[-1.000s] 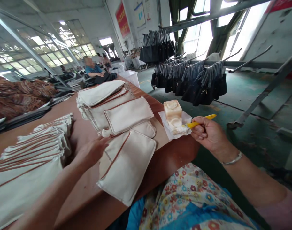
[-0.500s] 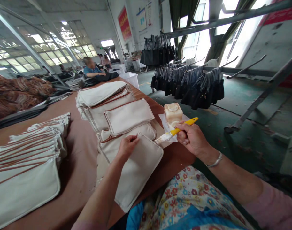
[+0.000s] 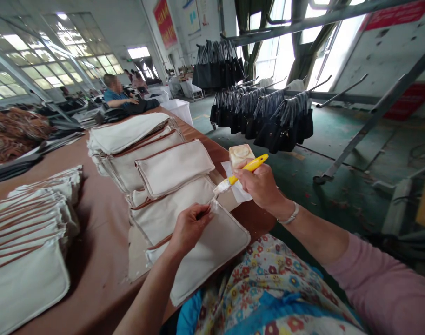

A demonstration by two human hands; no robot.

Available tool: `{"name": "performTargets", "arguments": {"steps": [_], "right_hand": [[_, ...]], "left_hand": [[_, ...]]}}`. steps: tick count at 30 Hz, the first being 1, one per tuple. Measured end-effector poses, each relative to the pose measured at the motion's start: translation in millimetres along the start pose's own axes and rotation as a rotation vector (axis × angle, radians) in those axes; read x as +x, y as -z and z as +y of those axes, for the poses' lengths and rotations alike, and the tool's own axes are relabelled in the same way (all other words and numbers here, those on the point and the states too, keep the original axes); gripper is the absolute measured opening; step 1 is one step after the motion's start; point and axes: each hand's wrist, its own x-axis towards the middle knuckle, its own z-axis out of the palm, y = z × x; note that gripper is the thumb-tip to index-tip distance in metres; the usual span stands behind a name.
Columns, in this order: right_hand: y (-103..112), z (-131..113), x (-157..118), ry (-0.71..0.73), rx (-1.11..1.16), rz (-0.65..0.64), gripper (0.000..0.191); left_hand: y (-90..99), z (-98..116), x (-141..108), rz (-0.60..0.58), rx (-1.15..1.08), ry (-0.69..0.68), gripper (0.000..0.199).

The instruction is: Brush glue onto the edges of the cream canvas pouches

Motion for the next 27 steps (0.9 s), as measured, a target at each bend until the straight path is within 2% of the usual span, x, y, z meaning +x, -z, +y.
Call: {"name": "performTargets", "arguments": {"steps": [4, 6, 8, 11, 14, 16, 18, 22, 24, 27], "right_hand": [[1.3, -5.1, -9.4, -0.015, -0.078, -0.140, 0.013], [1.9, -2.7, -10.0, 0.010, -0.156, -0.117, 0.015], [6.9, 1.6, -7.0, 0.033, -0.180, -0.023, 0.016], [17.2, 7.5, -1.3, -0.026, -0.051, 0.071, 0.014], [19.0, 8.9, -2.5, -0.179, 0.153, 0.057, 0.013], [15.8, 6.0, -8.9, -0.277, 0.254, 0.004, 0.016], [14.4, -0.1, -17.6, -0.347, 0.312, -0.095, 0.017], [27.6, -16.2, -28.3, -0.402, 0.321, -0.332, 0.014], [35.5, -20.6, -27.1, -0.391, 0.318, -0.306, 0.014], [34.9, -19.2, -23.5, -0.310, 0.273, -0.155, 0.014]], "left_hand": [[-5.0, -1.2, -2.0, -0.011, 0.020, 0.017, 0.023], [-7.0, 0.1, -6.4, -0.008, 0.034, -0.002, 0.023], [-8.0, 1.7, -13.2, -0.013, 0.056, -0.044, 0.024], [-9.7, 3.0, -25.1, 0.026, 0.133, -0.163, 0.020], [-12.8, 2.7, -35.1, 0.138, 0.293, -0.400, 0.010], [-14.4, 2.3, -39.1, 0.188, 0.424, -0.584, 0.004], [-14.4, 1.5, -41.0, 0.209, 0.531, -0.722, 0.007], [-11.8, -1.7, -42.3, 0.181, 0.624, -0.831, 0.017], [-11.4, -2.9, -43.3, 0.157, 0.646, -0.842, 0.018], [-13.1, -2.4, -43.9, 0.127, 0.668, -0.849, 0.016]]}}
